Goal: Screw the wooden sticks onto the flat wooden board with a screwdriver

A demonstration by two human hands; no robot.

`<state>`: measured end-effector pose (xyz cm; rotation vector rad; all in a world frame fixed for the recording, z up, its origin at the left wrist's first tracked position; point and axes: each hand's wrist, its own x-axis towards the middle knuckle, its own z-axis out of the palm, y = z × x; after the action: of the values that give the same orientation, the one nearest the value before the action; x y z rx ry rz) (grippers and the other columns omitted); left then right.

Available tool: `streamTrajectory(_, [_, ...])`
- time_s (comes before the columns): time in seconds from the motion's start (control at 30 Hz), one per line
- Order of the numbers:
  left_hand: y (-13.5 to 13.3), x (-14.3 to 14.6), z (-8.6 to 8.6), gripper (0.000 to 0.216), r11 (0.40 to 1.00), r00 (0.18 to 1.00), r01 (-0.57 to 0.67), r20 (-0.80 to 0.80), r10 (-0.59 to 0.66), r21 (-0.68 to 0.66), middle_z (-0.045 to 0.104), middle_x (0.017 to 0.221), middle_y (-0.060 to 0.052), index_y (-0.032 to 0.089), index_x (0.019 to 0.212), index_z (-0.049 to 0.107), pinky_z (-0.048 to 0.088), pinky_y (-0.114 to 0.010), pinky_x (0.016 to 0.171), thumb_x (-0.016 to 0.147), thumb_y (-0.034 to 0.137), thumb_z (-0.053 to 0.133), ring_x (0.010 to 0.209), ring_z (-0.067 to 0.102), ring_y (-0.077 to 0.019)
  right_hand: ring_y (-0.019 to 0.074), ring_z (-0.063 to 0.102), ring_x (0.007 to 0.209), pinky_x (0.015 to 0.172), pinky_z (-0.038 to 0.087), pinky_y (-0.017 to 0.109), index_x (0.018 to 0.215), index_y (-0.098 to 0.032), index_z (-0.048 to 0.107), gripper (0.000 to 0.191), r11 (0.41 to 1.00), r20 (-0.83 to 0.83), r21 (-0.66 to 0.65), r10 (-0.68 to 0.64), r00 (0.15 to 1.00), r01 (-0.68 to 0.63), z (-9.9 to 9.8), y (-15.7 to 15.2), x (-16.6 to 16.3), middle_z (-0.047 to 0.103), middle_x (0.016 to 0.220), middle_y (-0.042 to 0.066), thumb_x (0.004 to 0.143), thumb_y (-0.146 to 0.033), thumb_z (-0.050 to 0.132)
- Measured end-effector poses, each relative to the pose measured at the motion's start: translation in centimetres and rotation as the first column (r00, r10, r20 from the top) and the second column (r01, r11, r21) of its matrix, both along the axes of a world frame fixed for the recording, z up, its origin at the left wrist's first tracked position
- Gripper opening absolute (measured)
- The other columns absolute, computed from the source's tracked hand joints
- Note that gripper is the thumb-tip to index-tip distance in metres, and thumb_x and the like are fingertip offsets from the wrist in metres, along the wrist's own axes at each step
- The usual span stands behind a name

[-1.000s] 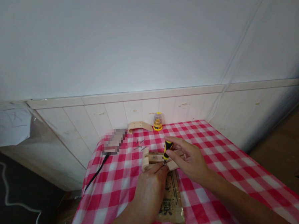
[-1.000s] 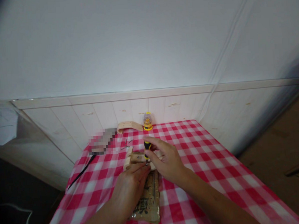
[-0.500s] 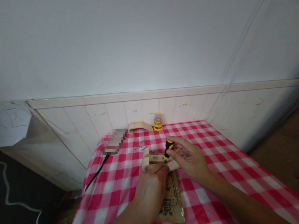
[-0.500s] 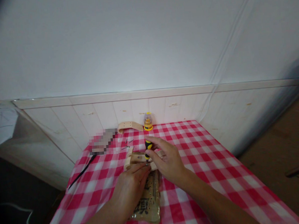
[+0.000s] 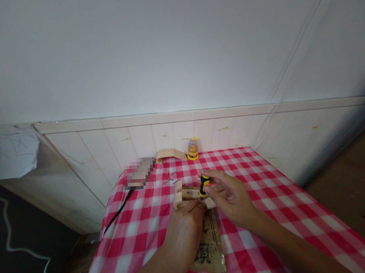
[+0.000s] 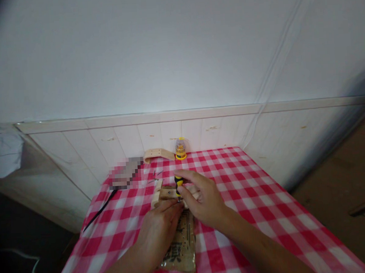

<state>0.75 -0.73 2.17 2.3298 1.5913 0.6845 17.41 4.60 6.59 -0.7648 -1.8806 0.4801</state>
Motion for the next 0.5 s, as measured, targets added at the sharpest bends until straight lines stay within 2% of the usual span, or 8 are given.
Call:
streamTrajectory(0.2, [0.03, -0.04, -0.33, 0.033, 1.000, 1.000, -0.002, -0.001, 0.002, 0.022, 0.078, 0.107, -0.006, 0.021, 0.104, 0.076, 0.061, -0.032, 0.082, 0.102, 0.011, 0.045, 0.081, 0.072, -0.0179, 0.0212, 0.078, 0.094, 0.085, 0.065, 0.034, 0.128, -0.025, 0.069, 0.034, 1.000, -0.013, -0.013, 0.024, 1.000, -0.025, -0.14, 0.07, 0.03, 0.080, 0.109, 0.008, 0.095, -0.021, 0.064])
streamTrajectory(0.4, [0.07, -0.01, 0.00, 0.032, 1.000, 1.000, -0.012, -0.012, 0.012, -0.009, 0.077, 0.109, -0.006, 0.022, 0.103, 0.076, 0.061, -0.034, 0.082, 0.102, 0.011, 0.046, 0.084, 0.073, -0.0194, 0.0234, 0.077, 0.101, 0.094, 0.063, 0.039, 0.122, -0.027, 0.073, 0.031, 1.000, -0.045, -0.031, 0.003, 0.999, -0.005, -0.36, 0.18, -0.04, 0.080, 0.108, 0.007, 0.092, -0.022, 0.069])
streamTrajectory(0.5, [0.04, 0.01, 0.14, 0.032, 1.000, 1.000, -0.018, -0.014, 0.018, -0.022, 0.077, 0.106, -0.006, 0.021, 0.101, 0.076, 0.060, -0.035, 0.081, 0.102, 0.012, 0.045, 0.085, 0.073, -0.0203, 0.0233, 0.078, 0.100, 0.093, 0.064, 0.039, 0.120, -0.028, 0.074, 0.031, 1.000, -0.049, -0.028, 0.006, 0.999, -0.007, -0.44, 0.22, -0.07, 0.081, 0.107, 0.006, 0.091, -0.021, 0.071])
